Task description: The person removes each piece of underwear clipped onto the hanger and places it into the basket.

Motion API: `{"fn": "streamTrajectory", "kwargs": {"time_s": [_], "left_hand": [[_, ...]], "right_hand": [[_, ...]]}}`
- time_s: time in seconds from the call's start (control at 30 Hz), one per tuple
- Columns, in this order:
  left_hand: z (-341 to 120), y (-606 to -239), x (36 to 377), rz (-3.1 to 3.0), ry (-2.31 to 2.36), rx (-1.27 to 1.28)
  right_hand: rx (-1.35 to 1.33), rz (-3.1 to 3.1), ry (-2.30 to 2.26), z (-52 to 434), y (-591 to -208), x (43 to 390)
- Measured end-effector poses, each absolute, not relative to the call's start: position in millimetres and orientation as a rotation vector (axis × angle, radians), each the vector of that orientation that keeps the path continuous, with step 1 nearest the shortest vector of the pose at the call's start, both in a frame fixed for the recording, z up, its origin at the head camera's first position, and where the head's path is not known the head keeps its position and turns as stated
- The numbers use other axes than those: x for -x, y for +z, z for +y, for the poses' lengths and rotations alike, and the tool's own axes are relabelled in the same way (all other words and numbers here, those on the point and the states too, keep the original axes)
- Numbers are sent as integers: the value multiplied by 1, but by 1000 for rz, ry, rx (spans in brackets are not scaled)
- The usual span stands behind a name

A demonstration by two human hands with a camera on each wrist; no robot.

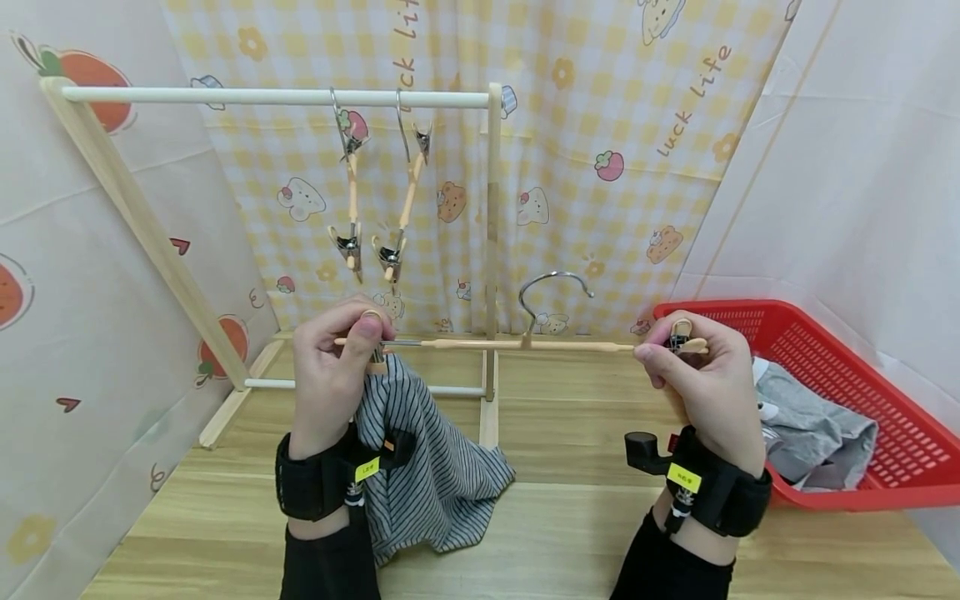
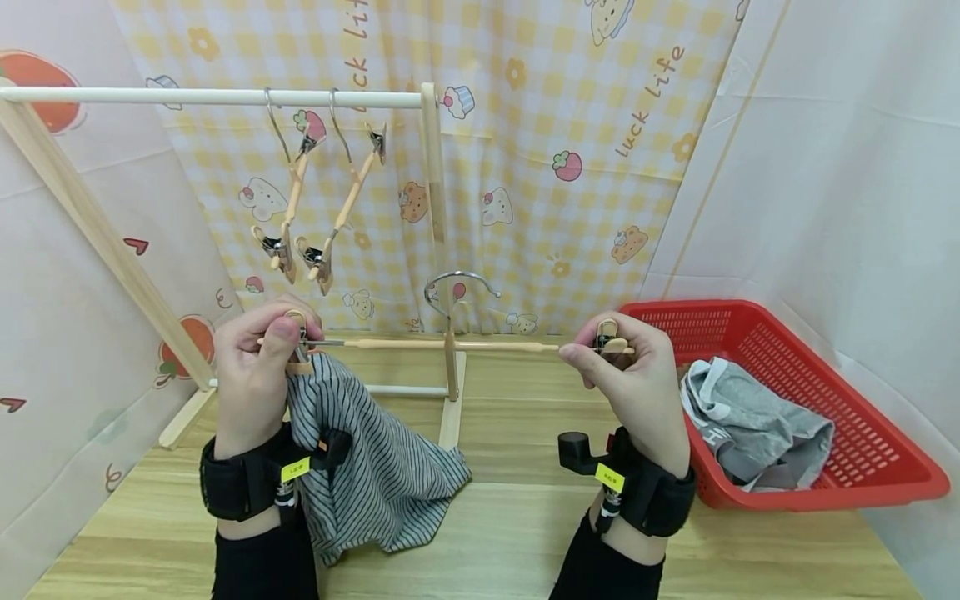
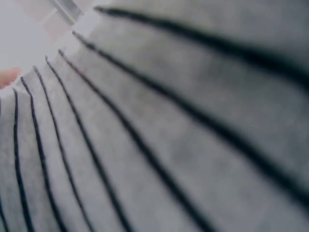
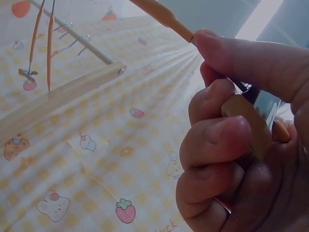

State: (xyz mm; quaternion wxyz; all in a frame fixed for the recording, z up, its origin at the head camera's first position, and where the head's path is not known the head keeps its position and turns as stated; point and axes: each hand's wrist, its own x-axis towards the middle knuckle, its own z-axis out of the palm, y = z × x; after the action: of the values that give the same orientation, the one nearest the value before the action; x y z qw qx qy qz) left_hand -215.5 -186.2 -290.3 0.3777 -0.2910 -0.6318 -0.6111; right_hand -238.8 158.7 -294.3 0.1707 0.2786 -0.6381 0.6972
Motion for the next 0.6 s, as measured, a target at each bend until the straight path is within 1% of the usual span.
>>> {"fn": "streamTrajectory", "kwargs": {"time_s": [0.6], "left_hand": [[-186, -289, 216, -1602, -1531, 752]], "right_hand": [[-816, -1809, 1990, 161, -296, 242]]}}
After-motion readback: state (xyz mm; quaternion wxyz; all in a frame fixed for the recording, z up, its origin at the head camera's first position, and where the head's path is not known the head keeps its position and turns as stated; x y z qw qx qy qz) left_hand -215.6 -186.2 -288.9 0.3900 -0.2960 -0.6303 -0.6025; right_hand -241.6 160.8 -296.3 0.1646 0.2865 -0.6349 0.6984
